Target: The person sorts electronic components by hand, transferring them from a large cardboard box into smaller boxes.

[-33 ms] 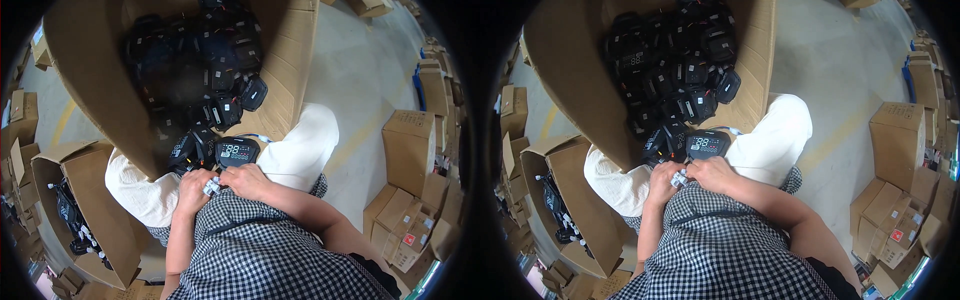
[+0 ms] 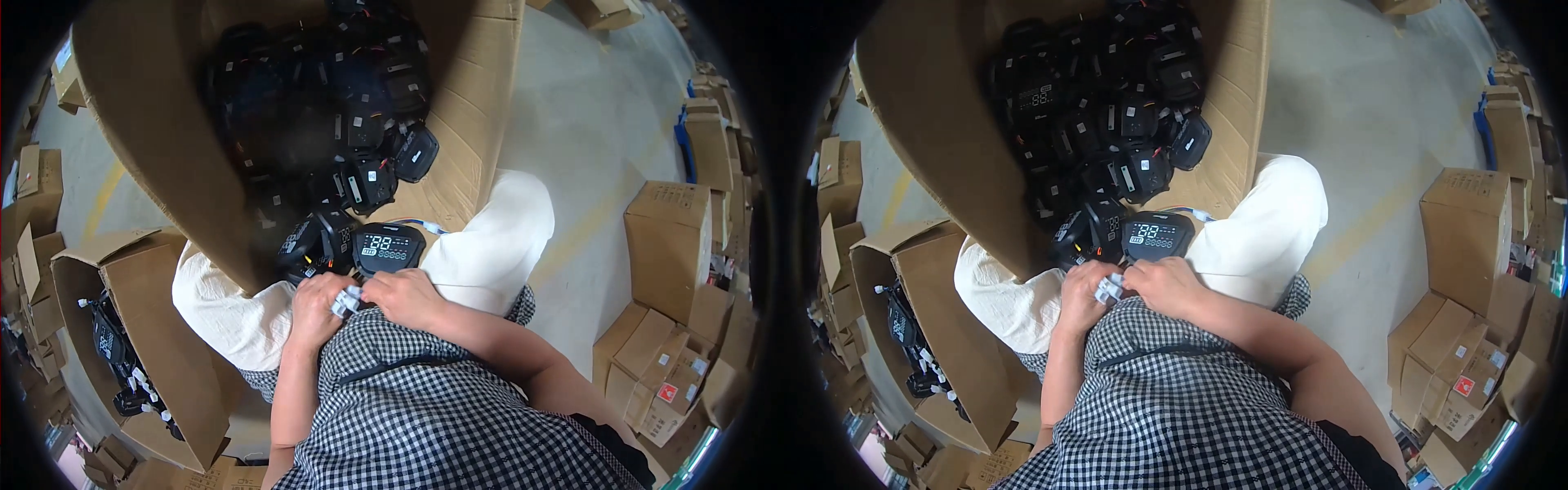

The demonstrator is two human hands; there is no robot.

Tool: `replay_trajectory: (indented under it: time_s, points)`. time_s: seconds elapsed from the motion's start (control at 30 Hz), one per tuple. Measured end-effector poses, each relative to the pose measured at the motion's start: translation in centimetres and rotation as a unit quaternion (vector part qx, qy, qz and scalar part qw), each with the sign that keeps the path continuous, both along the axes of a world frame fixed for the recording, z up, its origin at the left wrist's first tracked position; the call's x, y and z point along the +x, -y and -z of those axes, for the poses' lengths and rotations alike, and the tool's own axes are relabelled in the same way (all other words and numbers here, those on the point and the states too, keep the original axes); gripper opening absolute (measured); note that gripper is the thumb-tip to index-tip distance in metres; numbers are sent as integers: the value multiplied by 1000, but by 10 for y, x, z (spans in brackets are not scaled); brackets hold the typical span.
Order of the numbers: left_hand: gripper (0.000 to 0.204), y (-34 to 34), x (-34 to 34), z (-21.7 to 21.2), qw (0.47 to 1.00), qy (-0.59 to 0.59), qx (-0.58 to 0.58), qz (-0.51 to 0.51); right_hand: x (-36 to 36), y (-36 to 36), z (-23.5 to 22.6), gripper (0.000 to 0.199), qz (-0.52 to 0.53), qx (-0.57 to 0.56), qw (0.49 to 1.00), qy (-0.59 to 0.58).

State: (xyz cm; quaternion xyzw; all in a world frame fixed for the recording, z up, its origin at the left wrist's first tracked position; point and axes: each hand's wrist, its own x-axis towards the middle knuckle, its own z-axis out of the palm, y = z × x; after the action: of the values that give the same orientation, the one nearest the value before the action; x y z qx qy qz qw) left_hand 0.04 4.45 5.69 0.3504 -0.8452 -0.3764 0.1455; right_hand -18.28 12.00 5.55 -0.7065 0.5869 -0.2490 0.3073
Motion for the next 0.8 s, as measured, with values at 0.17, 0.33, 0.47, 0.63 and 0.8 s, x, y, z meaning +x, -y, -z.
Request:
replay_trajectory:
  time_s: [0.17,0.33,0.47,0.63,0.8]
  points:
    - [19,35,-7,5,865,-254,247,-357,-1,-8,-16,6,20,1,996,91]
    - [23,57,-15,-72,788,-474,256,-297,5,-7,-4,10,-96,56,986,127]
    - [20,50,57,-154,713,-618,157,-292,2,-13,2,8,-50,71,986,141]
    - [20,44,210,-244,596,-511,-217,-581,-4,-14,8,8,-29,101,988,117]
    - [24,46,373,-230,636,-337,-283,-633,8,10,13,15,-46,96,992,72]
